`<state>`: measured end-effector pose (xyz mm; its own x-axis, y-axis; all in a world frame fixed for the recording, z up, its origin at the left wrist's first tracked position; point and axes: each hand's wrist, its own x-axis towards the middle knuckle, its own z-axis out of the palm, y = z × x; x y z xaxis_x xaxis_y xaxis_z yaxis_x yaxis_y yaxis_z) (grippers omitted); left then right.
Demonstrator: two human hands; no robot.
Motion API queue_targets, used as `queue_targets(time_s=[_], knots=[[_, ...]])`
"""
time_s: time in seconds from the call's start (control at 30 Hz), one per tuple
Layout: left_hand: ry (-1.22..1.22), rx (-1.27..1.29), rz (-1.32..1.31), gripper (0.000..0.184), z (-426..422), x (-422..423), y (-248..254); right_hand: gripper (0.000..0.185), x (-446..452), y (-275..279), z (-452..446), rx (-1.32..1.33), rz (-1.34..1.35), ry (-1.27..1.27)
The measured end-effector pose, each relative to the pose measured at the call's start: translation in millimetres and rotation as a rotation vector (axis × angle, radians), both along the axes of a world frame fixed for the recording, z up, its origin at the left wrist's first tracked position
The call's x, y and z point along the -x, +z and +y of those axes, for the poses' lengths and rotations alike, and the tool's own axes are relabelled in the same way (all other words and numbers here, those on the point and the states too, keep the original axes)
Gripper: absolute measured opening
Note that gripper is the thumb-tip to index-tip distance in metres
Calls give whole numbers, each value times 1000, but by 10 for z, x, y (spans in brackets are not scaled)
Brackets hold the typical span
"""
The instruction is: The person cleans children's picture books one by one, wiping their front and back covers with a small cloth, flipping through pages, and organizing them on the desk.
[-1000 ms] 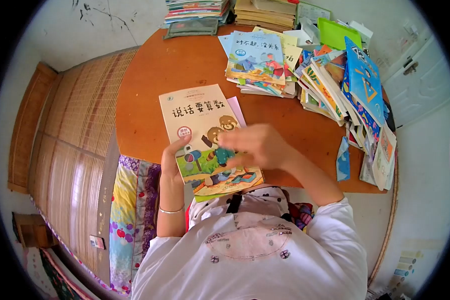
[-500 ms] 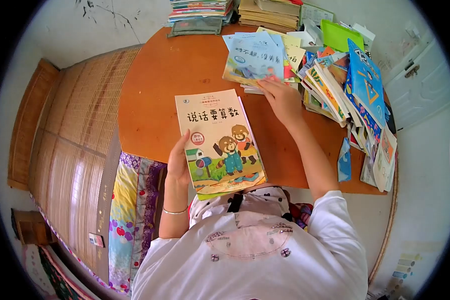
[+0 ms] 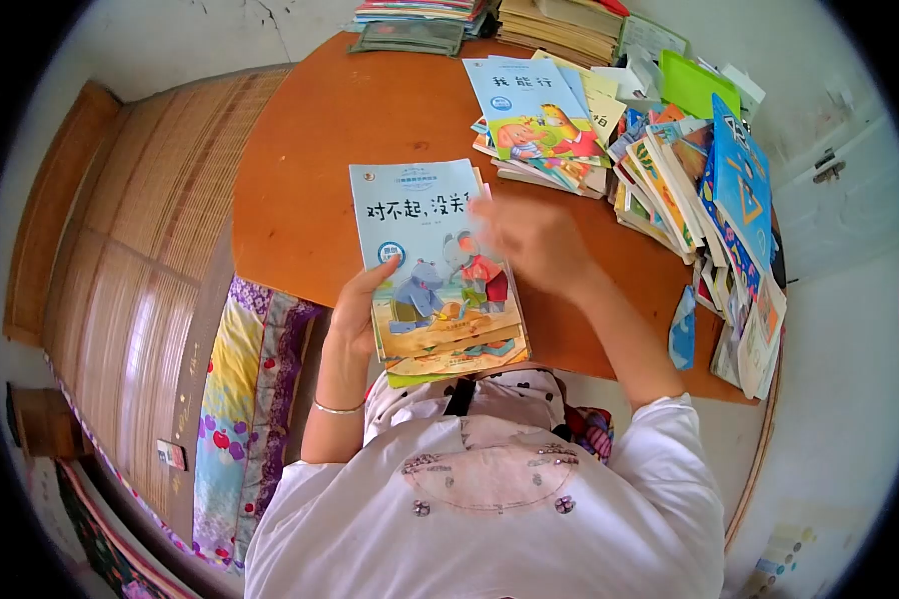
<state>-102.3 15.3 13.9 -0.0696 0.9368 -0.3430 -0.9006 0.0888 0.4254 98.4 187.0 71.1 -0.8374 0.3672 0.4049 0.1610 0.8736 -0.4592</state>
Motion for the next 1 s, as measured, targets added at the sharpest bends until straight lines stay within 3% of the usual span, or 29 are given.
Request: queue_targets(time_s=[0.1,0.2,0.23,0.3,0.33,0.4,0.43,0.5,0.63,0.67,0.7,0.77,0.83,0.9,1.0], knots=[[20,6,-52,38,6,-28,30,29,178,-125,611,-458,202,-424],[0,-10,-89,40,15,-21,-14,30,121,-522,1071,-579,240,-343],[5,-16,-91,40,24,-32,14,30,155,-379,952,-584,240,-336],[59,38,-45,42,17,-82,68,27,142,-184,626,-320,126,-396],[63,42,-51,42,4,-75,47,25,148,-150,526,-372,89,-420],[43,-118,-115,45,12,-34,15,29,113,87,32,-451,42,-324],[44,-115,-121,45,10,-56,63,29,127,188,-189,-556,165,-165],[51,-231,-213,41,10,-110,220,30,111,110,-596,-580,65,32],[-28,-84,-152,34,-31,13,-104,31,222,-176,-985,-624,19,158],[-15,-51,-89,33,-38,26,-133,31,204,-145,-953,-475,-127,232],[-1,-18,-26,32,-39,35,-138,31,177,-117,-817,-477,-126,237],[20,5,10,33,-31,3,-101,31,144,-36,-378,-182,-142,288],[38,27,42,34,-35,-24,-54,31,253,-35,44,-165,98,-162],[47,34,76,33,-29,-41,-14,30,276,-84,490,-663,193,-465],[32,31,41,33,-25,-20,-55,30,134,-417,869,-781,53,-457]])
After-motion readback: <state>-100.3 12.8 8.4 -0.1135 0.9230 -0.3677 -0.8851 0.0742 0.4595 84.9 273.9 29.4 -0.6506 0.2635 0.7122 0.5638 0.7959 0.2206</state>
